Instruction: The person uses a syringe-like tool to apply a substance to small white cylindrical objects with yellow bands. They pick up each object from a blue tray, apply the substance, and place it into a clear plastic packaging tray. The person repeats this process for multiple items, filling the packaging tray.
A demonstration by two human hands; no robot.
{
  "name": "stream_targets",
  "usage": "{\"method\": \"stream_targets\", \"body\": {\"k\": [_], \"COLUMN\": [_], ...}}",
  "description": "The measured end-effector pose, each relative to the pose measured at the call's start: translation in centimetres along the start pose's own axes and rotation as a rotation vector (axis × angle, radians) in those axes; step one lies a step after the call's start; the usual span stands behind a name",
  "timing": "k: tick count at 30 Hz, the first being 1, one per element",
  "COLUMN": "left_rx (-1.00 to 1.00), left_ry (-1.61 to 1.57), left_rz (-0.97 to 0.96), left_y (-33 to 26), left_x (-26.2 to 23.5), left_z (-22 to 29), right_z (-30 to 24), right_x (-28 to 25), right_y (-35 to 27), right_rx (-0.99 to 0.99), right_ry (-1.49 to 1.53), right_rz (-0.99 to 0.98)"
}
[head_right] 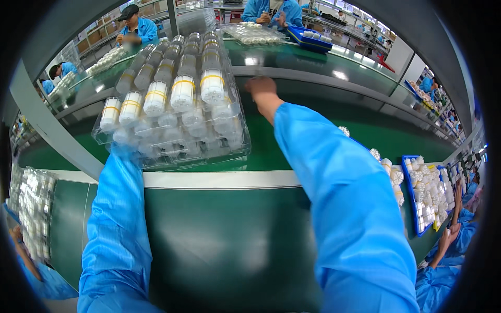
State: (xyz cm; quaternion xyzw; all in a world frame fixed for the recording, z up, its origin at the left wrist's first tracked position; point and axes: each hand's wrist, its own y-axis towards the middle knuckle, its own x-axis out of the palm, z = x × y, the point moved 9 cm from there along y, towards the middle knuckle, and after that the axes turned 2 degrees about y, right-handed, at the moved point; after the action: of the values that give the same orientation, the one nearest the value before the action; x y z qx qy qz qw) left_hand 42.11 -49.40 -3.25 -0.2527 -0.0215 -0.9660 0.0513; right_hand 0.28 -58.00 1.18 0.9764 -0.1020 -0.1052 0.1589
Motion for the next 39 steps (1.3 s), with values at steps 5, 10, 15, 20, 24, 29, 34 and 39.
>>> {"method": "stream_targets", "body": {"k": [5,10,15,20,24,29,34,39], "left_rx": [0.004,0.008,0.024,0.048,0.081,0.144,0.152,0.231], "left_ry": [-0.027,-0.047,-0.068,-0.102,-0.146,-0.208,-0.261,-0.234], "left_rz": [-0.010,-0.011,-0.006,-0.002,-0.015,-0.045,-0.233,-0.269], "left_y": [0.4,0.6,1.2,2.1,3.4,5.3,5.8,7.5], "left_x": [0.4,0.7,0.7,1.2,2.3,4.3,7.3,7.1], "left_z": [0.2,0.0,0.0,0.1,0.3,0.8,-1.0,-1.7], "right_z": [-6.3,-12.5,-10.9,-9.5,-9.3,-7.4,-5.6,-2.4], "right_x": [-1.5,5.5,12.5,12.7,11.8,11.9,12.2,14.7], "right_y": [-13.6,-25.3,-24.2,-21.8,-19.2,-15.2,-10.6,-3.8], "right_rx": [0.402,-0.084,-0.410,-0.207,-0.206,-0.271,-0.219,-0.207], "right_ry": [0.279,-0.386,-0.517,-0.572,-0.643,-0.667,-0.725,-0.736], "right_rz": [-0.348,-0.936,-0.902,-0.841,-0.696,-0.586,-0.463,-0.376]}}
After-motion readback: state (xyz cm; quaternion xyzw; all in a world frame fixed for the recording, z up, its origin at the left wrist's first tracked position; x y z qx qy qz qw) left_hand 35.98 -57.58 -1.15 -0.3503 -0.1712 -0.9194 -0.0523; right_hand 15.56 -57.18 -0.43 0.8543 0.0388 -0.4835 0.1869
